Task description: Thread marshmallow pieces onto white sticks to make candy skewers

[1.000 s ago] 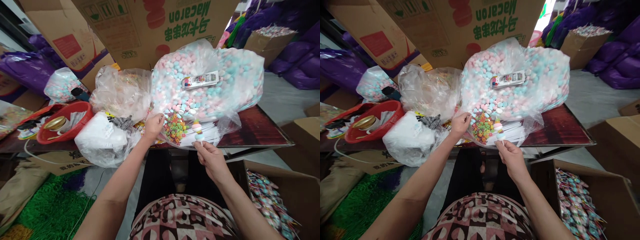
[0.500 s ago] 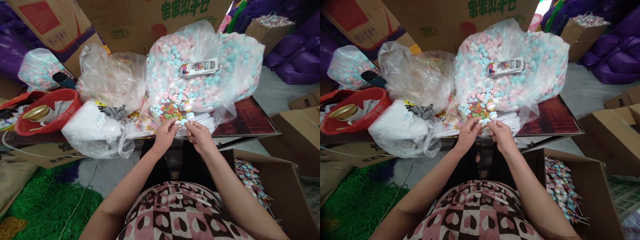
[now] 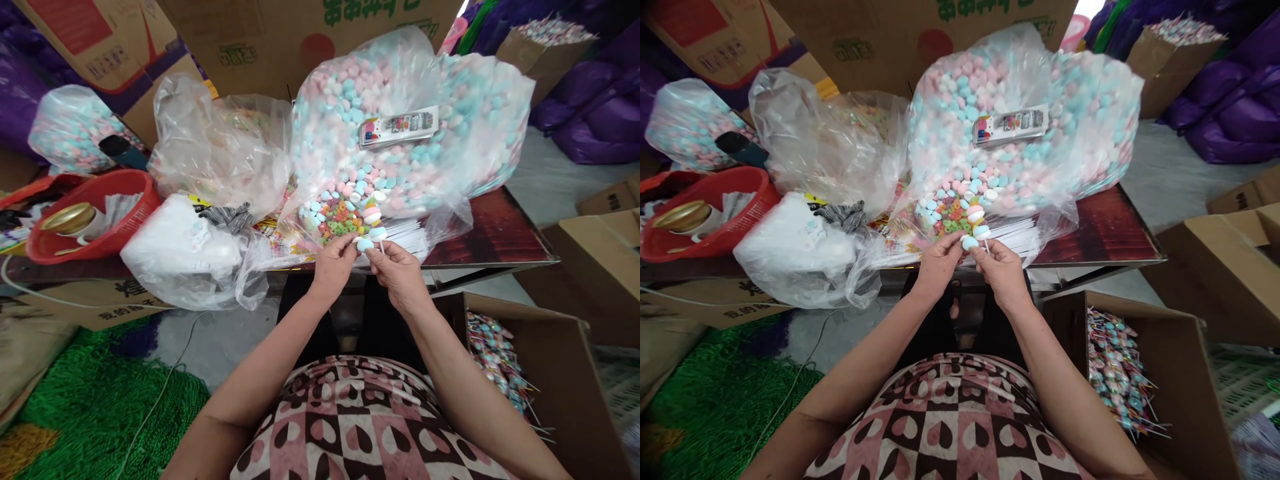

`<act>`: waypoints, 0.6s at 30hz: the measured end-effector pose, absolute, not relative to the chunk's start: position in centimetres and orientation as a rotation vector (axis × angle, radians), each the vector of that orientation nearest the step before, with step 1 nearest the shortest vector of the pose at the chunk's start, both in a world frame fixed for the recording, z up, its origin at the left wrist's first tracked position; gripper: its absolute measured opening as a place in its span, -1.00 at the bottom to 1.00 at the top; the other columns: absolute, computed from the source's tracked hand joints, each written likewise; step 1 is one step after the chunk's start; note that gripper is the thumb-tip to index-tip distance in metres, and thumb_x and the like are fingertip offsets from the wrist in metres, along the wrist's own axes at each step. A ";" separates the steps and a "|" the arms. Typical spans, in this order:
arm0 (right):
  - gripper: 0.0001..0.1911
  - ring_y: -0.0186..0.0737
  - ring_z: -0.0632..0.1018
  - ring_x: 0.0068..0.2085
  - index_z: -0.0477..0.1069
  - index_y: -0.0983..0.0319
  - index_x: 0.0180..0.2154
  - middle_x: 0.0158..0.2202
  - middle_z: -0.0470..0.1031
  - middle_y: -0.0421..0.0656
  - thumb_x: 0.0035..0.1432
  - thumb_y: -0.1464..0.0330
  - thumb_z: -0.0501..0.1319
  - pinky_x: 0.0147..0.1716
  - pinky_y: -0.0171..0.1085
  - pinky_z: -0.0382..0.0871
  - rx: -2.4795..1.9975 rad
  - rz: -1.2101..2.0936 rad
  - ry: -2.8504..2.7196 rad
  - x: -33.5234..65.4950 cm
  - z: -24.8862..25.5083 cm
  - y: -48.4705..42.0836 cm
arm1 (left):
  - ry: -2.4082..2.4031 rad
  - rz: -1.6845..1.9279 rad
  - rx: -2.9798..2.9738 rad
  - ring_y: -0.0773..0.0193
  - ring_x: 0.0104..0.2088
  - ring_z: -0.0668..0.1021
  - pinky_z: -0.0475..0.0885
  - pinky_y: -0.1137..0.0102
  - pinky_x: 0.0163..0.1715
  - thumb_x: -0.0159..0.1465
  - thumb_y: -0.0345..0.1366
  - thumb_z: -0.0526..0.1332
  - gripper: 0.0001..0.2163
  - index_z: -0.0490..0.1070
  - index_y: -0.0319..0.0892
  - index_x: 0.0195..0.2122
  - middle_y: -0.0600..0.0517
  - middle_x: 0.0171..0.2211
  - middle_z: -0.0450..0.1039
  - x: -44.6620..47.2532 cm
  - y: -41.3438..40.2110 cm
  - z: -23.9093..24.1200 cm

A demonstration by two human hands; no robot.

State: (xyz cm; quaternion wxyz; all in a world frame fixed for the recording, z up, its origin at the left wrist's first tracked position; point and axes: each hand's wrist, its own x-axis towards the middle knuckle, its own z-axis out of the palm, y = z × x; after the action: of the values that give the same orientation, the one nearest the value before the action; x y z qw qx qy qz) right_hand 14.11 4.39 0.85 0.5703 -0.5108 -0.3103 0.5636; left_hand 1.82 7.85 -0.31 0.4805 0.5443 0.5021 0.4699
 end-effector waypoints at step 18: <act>-0.73 -0.48 0.07 -0.66 0.31 0.19 -0.42 -0.64 0.22 -0.39 -0.06 0.21 0.33 -0.69 -0.38 -0.11 -1.262 1.207 -0.753 13.6 0.5 4.5 | 0.970 1.165 1.029 0.40 -0.36 0.52 0.41 0.44 -0.26 0.11 -0.33 0.29 -0.85 0.55 -0.16 -0.27 0.09 -0.37 0.54 2.0 7.0 0.0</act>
State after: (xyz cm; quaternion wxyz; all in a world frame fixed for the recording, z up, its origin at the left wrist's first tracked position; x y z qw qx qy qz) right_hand 13.64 4.53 0.47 0.5809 -0.5402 -0.3224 0.5165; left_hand 2.05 7.04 0.02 0.6090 0.4453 0.4199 0.5045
